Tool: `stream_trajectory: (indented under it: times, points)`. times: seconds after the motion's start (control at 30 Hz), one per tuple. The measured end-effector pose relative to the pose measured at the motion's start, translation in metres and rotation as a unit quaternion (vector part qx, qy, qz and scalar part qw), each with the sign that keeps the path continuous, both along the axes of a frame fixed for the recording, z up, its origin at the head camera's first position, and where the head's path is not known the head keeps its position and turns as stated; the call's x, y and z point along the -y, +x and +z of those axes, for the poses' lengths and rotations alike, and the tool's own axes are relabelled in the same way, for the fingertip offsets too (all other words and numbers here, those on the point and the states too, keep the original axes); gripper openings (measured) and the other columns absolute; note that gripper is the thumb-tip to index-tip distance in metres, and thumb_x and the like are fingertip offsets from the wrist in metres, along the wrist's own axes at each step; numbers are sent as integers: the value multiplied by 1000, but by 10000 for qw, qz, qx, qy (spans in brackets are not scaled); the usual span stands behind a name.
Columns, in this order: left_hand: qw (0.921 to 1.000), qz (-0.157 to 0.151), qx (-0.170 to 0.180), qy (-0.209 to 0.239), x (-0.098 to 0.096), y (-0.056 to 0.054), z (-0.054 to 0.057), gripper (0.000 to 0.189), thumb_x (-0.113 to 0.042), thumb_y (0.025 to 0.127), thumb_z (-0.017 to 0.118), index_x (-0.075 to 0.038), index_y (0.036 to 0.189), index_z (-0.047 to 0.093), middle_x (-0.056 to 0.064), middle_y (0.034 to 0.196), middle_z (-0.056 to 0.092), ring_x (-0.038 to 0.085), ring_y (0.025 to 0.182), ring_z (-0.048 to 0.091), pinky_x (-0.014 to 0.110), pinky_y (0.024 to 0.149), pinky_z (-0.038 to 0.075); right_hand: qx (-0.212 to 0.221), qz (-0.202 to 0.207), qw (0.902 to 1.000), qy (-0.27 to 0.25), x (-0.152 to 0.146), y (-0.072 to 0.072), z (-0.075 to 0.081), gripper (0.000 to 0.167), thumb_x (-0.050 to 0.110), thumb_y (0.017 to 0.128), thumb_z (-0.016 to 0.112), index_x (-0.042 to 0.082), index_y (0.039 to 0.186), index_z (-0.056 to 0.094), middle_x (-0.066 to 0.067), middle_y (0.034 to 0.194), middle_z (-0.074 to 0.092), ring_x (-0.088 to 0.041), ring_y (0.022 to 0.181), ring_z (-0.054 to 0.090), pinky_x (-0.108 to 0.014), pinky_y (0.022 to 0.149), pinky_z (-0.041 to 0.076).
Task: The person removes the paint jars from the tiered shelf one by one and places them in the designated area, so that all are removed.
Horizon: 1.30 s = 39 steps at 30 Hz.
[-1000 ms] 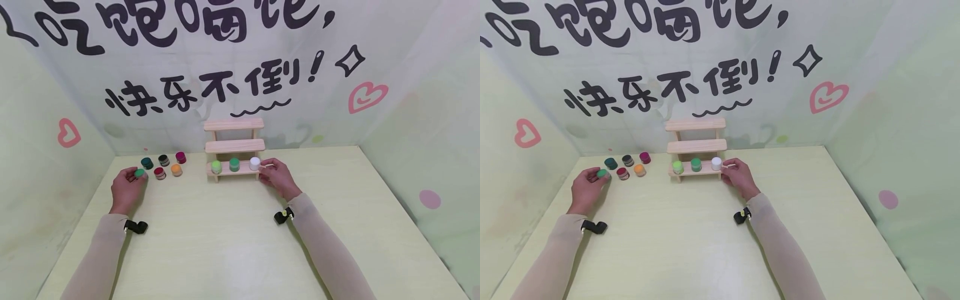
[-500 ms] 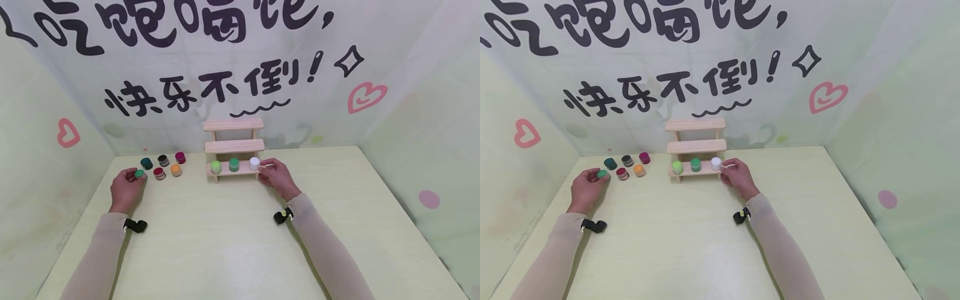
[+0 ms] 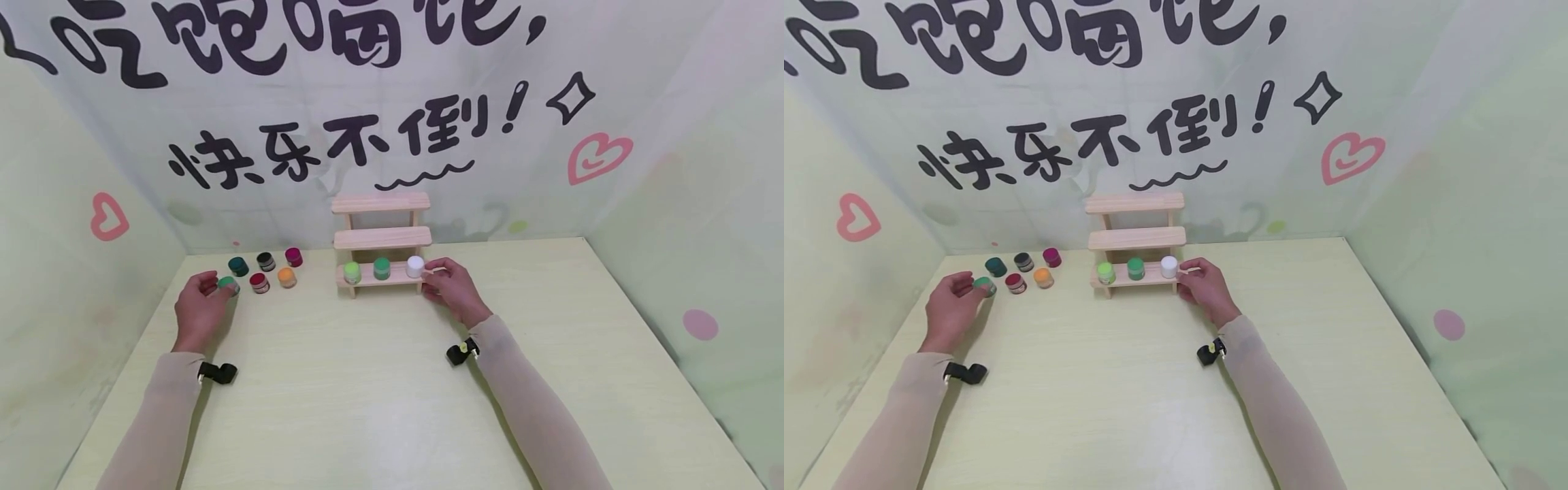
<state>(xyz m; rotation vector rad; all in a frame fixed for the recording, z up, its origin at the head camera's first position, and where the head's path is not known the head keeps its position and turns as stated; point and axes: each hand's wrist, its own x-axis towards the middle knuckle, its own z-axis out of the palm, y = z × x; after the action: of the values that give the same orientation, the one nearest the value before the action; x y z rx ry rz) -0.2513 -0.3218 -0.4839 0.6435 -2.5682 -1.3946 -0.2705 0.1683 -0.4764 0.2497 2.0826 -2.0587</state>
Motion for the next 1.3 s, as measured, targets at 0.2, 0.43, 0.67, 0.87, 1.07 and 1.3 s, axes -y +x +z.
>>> stream_trajectory:
  times: [0.2,0.43,0.67,0.87,1.07,1.3]
  points:
    - [9993,44,-358,-93,-8,5,13,64,-46,104,62,-15,158,45,10,159,52,30,146,49,43,112,51,-38,-16,10000,-20,-1,-1,-1,23,14,101,70,11,122,63,-3,100,70,-17,87,70,-32,85,64]
    - [9980,-138,-605,-150,-27,11,28,57,-43,105,63,-13,153,52,10,151,58,27,137,55,19,89,47,-37,-22,10000,-51,-1,-2,-3,22,13,100,70,11,121,63,-2,99,70,-15,87,71,-31,83,64]
    - [9970,-435,-635,64,-51,12,33,52,-42,104,66,-13,147,57,9,145,63,21,129,58,17,90,49,-14,-13,10000,-37,-1,-2,-2,23,13,100,70,10,122,63,-2,98,69,-16,84,69,-31,82,64]
    - [9938,-799,-776,-53,-71,12,32,46,-35,105,65,-11,144,60,10,140,65,23,125,60,14,86,50,-4,26,10000,-51,-1,-3,-2,22,13,101,69,11,122,62,-2,97,69,-17,83,69,-31,81,64]
    - [9869,-1285,-964,171,-91,12,32,42,-29,105,66,-9,142,61,11,141,65,24,122,61,12,90,50,9,29,10000,-41,0,-3,-3,22,13,101,69,11,122,62,-2,98,69,-16,83,69,-31,81,64]
    - [9811,-1543,-1140,257,-113,7,32,40,-27,103,71,-6,137,65,13,129,69,26,117,65,12,85,50,1,38,10000,-26,0,-2,-2,23,13,101,69,11,122,62,-3,99,69,-17,84,69,-31,81,64]
